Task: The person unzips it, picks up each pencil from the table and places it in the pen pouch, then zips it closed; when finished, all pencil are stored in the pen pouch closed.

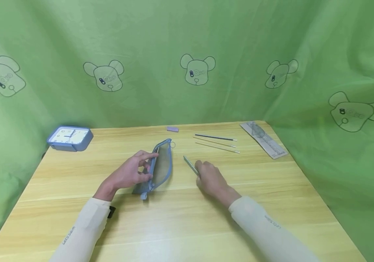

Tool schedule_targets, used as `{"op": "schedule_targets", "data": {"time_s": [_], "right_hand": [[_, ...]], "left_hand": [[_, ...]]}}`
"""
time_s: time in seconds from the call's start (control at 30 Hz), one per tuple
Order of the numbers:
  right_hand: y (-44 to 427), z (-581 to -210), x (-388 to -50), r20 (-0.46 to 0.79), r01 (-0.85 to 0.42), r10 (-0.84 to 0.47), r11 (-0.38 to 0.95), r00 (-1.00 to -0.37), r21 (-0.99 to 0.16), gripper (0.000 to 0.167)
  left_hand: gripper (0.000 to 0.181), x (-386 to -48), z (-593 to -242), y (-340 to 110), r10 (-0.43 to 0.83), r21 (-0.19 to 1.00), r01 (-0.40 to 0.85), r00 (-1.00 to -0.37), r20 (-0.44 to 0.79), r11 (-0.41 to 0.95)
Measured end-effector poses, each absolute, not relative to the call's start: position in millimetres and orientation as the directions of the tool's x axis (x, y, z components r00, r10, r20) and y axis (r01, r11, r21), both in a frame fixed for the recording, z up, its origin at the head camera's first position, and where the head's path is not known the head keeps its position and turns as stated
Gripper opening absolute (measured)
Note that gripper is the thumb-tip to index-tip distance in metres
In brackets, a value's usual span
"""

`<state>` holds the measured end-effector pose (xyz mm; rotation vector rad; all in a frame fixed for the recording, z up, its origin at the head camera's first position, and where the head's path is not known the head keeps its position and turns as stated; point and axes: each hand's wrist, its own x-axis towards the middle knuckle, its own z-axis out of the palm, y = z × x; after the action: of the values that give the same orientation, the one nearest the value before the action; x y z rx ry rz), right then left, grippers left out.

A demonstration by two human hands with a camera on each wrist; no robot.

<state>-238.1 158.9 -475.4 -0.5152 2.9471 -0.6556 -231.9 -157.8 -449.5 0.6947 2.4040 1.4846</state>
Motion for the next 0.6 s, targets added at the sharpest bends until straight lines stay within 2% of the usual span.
{"op": "schedule_targets", "data": {"time_s": [0.1,0.27,0.43,0.6], "right_hand": [[157,-467,-239,0.020,-0.266,-0.297,0.821,-0.955,-0.506,0.040],[150,-450,-240,0.051,-0.242,-0.278,0.715,-0.959,-0.656,0.034],[137,-440,-236,-0.087,-0.087,-0.301,0.520,-0.950,-0.850,0.034],[120,-441,-232,-0.180,0.024,-0.375,0.385,-0.909,-0.923,0.033]], "left_hand": [[0.078,-233,-449,-157,0.509,0.887,0.273,-0.859,0.050,0.372],[0.078,-234,-450,-156,0.511,0.887,0.273,-0.858,0.049,0.373],[0.078,-233,-451,-155,0.510,0.882,0.280,-0.859,0.054,0.379],[0.078,-232,-452,-153,0.504,0.878,0.288,-0.862,0.063,0.382]]}}
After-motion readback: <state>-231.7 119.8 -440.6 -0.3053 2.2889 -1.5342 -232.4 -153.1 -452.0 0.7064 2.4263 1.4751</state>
